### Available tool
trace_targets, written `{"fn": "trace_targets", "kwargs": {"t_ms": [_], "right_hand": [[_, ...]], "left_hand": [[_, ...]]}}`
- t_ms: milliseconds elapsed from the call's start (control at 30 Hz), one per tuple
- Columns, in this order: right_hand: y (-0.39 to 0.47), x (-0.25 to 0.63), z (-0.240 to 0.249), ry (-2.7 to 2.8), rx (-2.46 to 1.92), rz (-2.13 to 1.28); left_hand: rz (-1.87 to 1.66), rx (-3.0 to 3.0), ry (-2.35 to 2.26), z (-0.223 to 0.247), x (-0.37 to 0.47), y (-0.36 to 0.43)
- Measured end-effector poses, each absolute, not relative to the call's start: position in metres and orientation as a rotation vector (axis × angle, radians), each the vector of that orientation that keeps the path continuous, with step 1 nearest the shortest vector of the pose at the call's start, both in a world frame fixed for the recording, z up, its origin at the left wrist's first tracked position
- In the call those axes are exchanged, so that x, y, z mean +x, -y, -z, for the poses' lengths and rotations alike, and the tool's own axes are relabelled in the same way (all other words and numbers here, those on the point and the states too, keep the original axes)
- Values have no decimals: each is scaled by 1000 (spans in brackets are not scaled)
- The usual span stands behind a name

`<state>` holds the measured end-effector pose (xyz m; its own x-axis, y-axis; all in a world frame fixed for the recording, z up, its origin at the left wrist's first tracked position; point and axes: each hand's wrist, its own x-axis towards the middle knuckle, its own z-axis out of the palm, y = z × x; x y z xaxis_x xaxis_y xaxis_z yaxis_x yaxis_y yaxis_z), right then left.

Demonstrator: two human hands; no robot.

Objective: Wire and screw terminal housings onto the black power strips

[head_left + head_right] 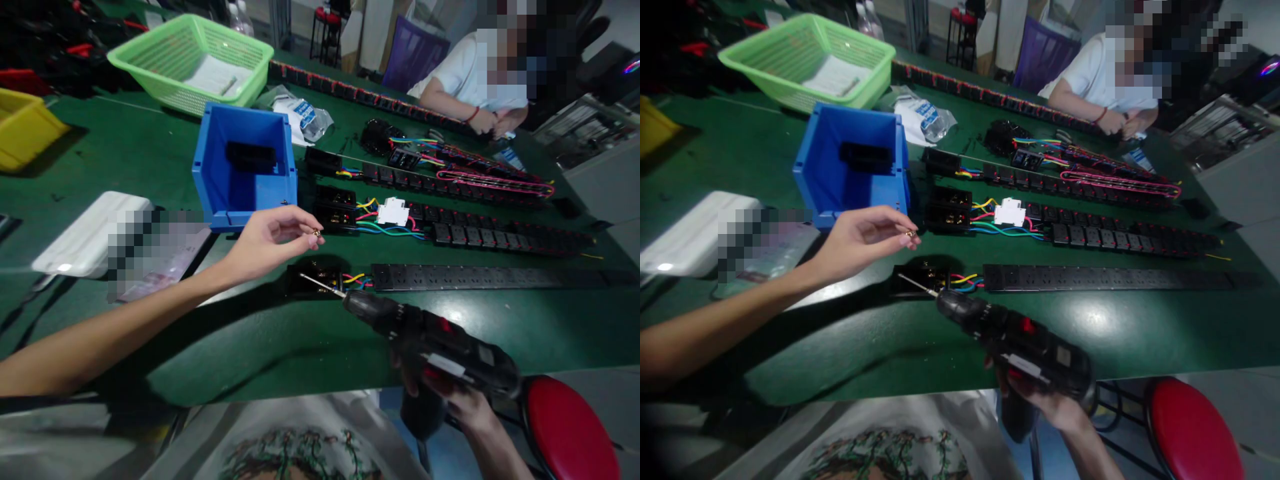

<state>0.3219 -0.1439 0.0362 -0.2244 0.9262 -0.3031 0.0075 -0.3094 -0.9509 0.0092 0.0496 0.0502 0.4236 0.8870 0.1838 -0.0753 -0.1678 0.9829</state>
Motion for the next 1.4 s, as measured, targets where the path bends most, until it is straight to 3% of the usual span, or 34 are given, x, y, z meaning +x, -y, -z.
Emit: {"fn": "trace_targets", "kwargs": {"t_ms": [233,700,1400], "right_hand": [[136,331,-8,841,-1026,-1823],[141,337,29,719,-985,-2000],[140,341,25,835,-1105,-2087]], "left_hand": [[-935,1555,-877,-35,2,-10],[-985,1662,-911,-3,0,18],[-1086,1781,-923,-6,0,20]]}}
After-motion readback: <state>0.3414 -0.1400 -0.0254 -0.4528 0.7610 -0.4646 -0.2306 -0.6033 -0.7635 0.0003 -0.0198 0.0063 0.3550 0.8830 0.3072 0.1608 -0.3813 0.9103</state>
